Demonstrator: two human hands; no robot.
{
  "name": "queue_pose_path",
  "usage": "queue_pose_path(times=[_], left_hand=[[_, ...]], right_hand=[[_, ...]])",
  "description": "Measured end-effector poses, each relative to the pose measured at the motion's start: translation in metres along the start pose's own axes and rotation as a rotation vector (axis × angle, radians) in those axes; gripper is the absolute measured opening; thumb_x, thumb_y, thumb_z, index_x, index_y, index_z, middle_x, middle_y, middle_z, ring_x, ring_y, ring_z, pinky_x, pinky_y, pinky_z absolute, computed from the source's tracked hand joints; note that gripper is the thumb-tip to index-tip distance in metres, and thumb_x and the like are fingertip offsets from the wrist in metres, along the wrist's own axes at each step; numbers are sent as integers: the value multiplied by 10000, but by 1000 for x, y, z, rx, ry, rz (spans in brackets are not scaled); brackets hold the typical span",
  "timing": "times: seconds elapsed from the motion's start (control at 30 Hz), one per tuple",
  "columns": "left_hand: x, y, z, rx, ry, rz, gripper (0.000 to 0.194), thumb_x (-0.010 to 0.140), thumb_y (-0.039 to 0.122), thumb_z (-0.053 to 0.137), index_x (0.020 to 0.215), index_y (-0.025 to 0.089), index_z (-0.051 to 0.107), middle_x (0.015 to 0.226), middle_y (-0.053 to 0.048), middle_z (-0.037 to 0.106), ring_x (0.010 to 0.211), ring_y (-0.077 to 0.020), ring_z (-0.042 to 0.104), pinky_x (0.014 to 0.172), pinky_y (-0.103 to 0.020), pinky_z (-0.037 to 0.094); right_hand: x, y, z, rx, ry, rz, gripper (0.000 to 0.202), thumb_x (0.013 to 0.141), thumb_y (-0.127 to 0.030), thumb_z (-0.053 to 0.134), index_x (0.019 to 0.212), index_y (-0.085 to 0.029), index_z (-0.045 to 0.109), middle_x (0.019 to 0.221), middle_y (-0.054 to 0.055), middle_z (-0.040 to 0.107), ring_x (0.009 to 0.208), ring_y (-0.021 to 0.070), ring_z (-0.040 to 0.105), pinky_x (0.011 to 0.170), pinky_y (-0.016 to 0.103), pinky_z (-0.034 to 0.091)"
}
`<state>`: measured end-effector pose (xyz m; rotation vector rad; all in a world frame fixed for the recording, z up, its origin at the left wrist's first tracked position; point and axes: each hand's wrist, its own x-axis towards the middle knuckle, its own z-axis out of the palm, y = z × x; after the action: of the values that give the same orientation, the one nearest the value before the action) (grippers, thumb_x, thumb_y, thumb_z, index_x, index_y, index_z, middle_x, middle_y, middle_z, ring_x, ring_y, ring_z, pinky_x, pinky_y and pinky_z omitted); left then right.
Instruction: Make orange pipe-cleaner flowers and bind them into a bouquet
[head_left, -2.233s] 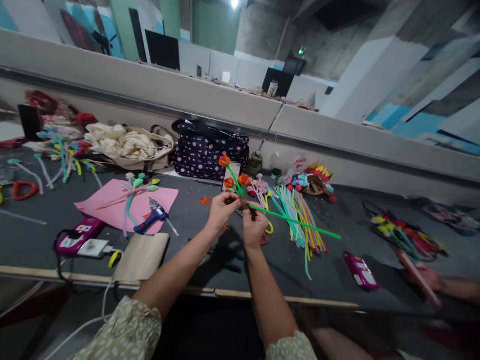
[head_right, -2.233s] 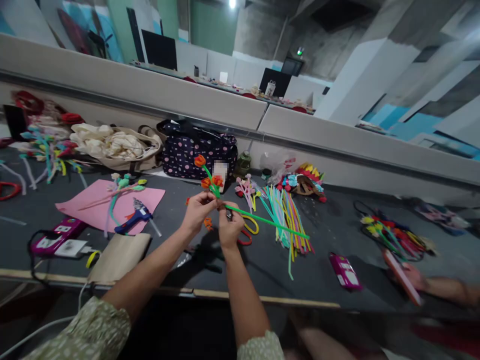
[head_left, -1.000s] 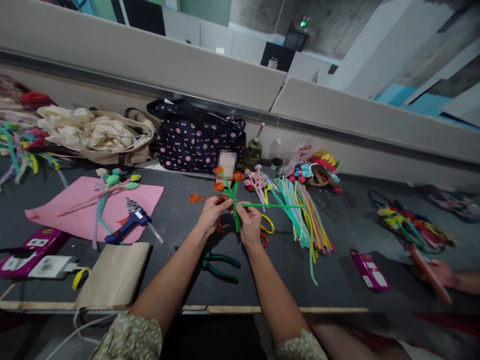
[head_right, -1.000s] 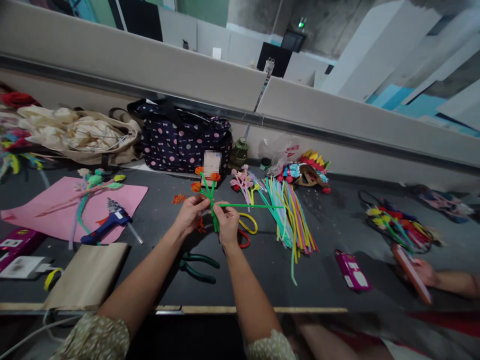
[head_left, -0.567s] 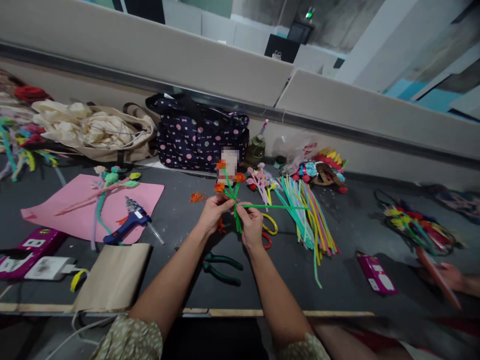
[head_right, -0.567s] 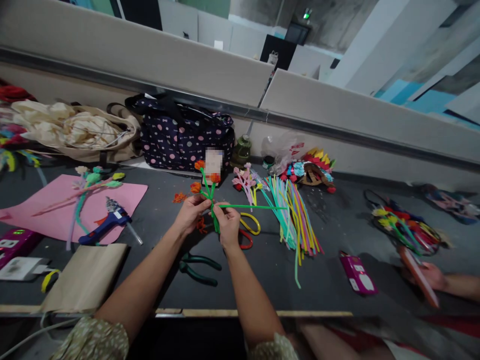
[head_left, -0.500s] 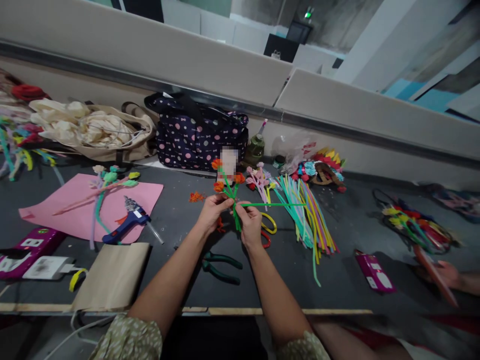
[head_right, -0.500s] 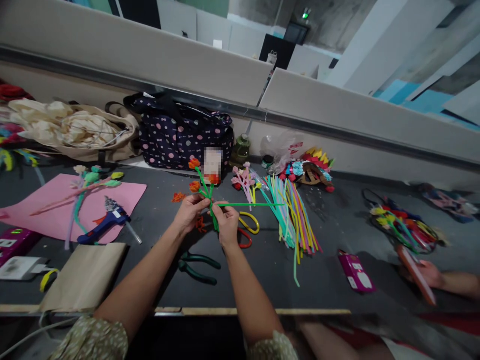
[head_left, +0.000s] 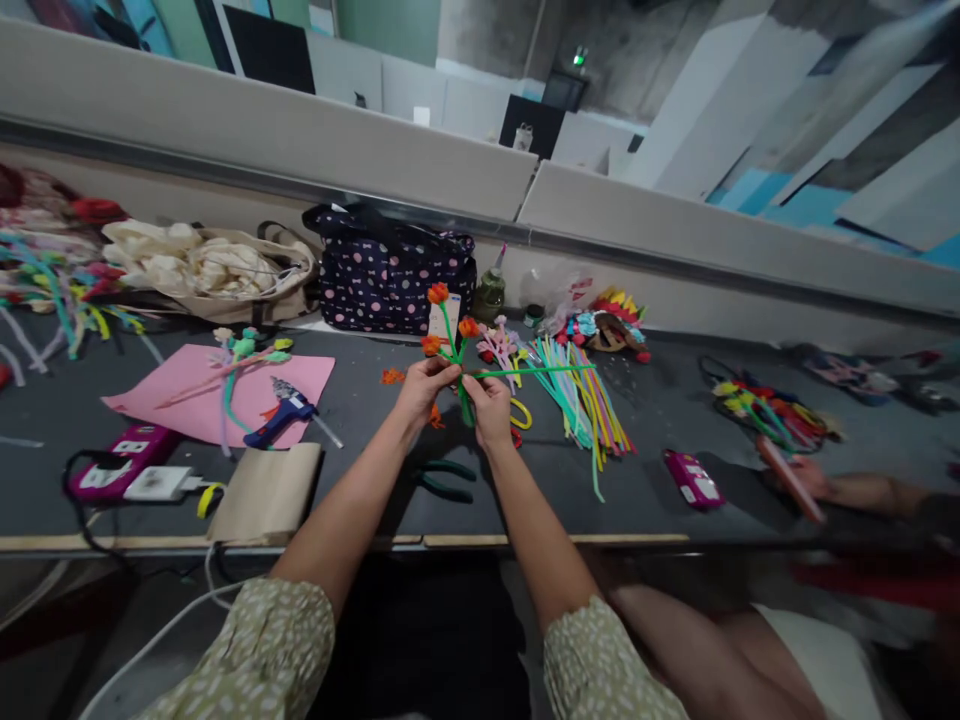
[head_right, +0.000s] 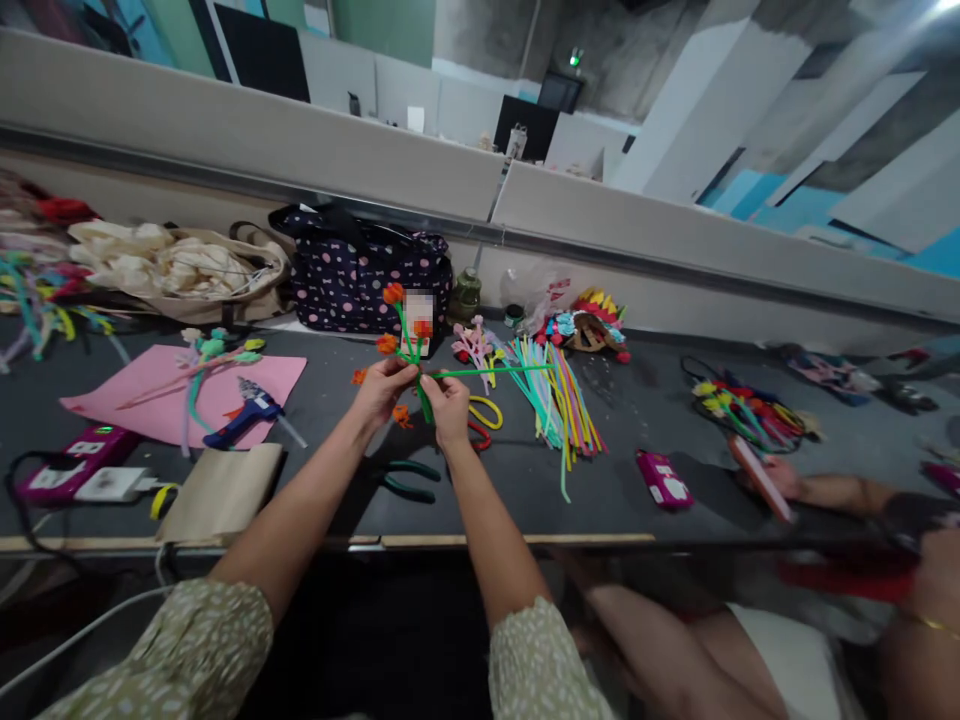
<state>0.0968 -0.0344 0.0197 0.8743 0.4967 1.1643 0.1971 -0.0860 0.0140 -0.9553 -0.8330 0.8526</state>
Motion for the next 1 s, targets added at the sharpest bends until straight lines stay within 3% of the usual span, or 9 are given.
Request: queue_pose_path(times=[0.3,0.53,0.63,0.7,0.8,1.0], left_hand=[[-41,30,14,46,-82,-20,345,490,294,856,621,109,596,626,-4,627,535,-91,548,489,-209,396],[-54,37,26,50,-86,21,347,507,303,848,661,118,597,602,23,597,547,-83,545,600,-235,454],[-49,36,23,107,-81,81,318,532,293,835,625,120,586,569,28,576,536,-80,529,588,-227,440],[-41,34,17,147,-119,120,297,553,293,824,615,120,591,566,25,571,535,-85,523,568,-223,429],[-23,29,7,188,-175,90,296,577,334,806,605,118,604,568,8,580,520,-101,517,512,-230,410],[15,8,-14,173,-157,76,306,542,332,826,608,110,626,574,3,582,529,-91,514,535,-221,409]], right_hand=[[-41,-28,15,138,1,24,211,628,-309,735,722,-147,639,635,-19,650,500,107,553,588,278,505],[-52,-43,14,-111,85,-223,210,698,-356,682,727,-151,648,661,-7,629,601,125,557,632,259,481],[-49,-39,14,-112,88,-207,187,699,-335,694,735,-154,666,665,-7,636,622,127,560,652,250,470],[-43,-33,14,54,37,-66,167,672,-311,724,707,-159,663,642,-15,640,613,121,566,649,241,469],[-28,-24,15,133,-2,-21,169,664,-316,723,705,-165,660,618,-15,648,546,128,573,596,264,488],[4,0,12,192,-79,71,166,630,-288,755,697,-157,678,624,9,681,516,140,601,561,281,515]])
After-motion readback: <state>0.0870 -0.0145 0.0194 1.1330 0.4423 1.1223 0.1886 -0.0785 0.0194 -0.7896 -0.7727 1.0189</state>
